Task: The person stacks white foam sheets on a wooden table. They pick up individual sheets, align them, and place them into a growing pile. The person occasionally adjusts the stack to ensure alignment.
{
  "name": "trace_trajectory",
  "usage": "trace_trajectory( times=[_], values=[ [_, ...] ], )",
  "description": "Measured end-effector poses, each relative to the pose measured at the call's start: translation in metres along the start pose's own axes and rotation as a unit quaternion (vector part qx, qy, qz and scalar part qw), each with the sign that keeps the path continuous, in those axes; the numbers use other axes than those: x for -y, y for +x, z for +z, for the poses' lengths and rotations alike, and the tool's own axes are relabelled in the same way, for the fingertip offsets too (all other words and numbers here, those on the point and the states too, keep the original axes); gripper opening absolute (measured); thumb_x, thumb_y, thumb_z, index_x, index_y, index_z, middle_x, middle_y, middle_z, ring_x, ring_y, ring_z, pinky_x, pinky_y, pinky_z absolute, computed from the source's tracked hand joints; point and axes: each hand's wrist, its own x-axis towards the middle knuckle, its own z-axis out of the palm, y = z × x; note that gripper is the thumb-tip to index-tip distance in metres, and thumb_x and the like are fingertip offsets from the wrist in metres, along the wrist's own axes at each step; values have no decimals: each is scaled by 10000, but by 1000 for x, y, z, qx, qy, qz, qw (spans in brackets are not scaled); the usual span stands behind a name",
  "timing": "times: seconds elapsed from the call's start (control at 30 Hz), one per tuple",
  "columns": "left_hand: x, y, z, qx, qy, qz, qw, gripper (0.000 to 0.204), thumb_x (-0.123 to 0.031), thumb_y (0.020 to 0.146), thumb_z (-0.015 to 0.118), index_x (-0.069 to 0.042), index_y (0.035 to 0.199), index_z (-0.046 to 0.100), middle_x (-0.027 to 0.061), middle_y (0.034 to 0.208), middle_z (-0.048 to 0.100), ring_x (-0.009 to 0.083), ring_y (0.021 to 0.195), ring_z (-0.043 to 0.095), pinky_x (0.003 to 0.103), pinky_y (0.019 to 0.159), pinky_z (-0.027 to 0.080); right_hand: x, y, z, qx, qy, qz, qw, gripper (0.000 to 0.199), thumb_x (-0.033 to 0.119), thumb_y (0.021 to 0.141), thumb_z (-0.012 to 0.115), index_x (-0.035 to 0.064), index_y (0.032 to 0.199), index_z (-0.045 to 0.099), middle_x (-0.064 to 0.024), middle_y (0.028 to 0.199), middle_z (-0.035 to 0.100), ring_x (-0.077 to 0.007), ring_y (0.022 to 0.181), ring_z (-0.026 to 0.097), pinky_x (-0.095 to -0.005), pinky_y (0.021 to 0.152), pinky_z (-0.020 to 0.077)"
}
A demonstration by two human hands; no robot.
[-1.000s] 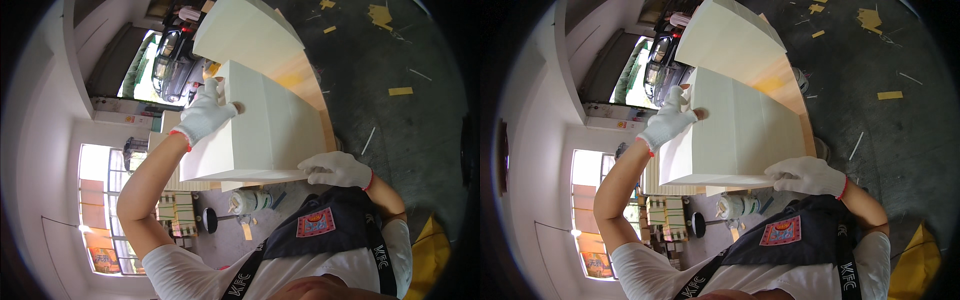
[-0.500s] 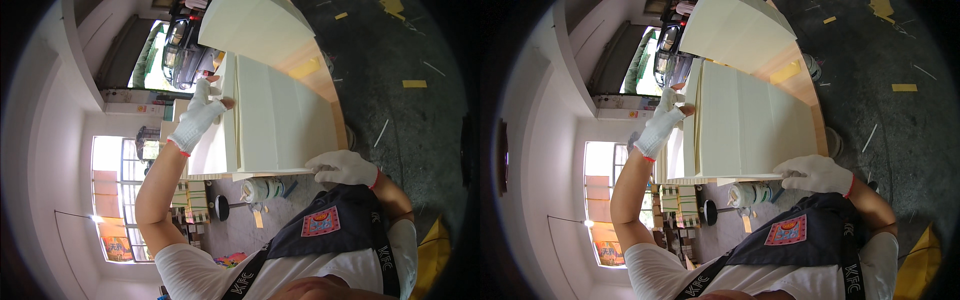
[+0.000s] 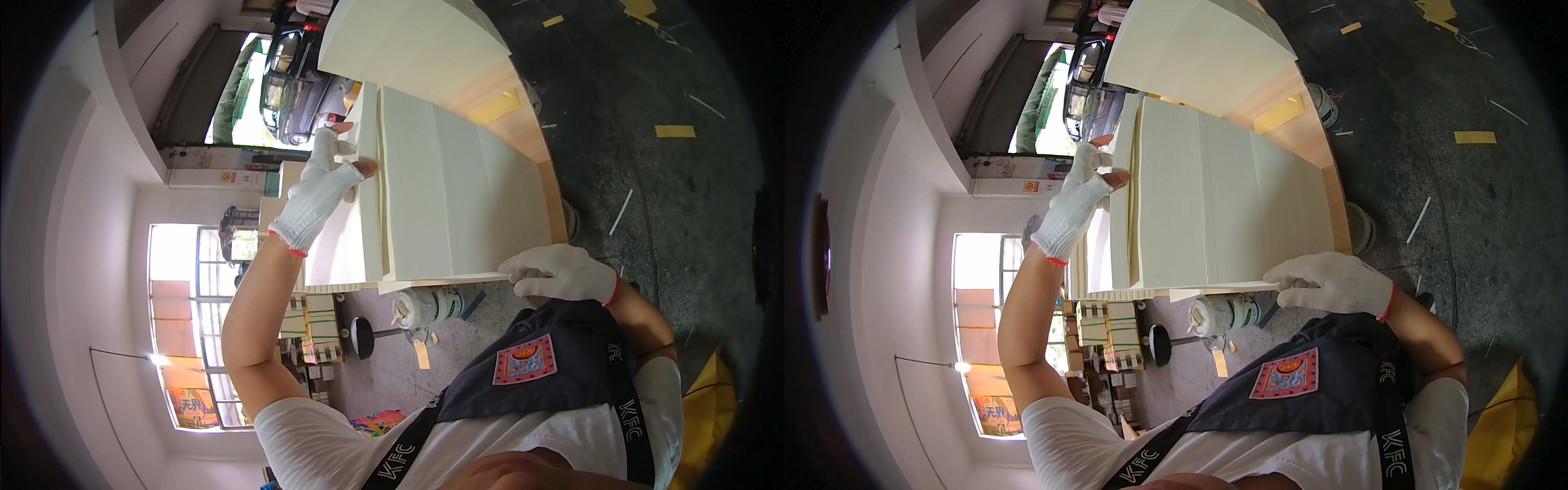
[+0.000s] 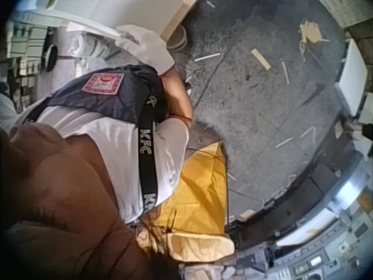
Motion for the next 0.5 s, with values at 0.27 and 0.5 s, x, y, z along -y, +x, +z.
trace_trajectory(
  times=[0.27,0.5],
  values=[
    [-2,-2,0,10,13,-7,1000,684,-192,867,698,-94,1455,361,122,1224,533,214,1091,591,332,869,501,-1,0,0,3,0,-11,1000,419,300,948,665,54,1286,639,-100,1028,688,-221,947,673,-330,846,517],
    [-5,-5,2,-2,2,-3,1000,661,-159,858,672,-121,1450,381,122,1239,532,203,1098,573,331,875,489,-5,0,4,7,17,4,1000,429,308,944,673,55,1288,637,-110,1044,692,-238,963,674,-340,860,518]
  ],
)
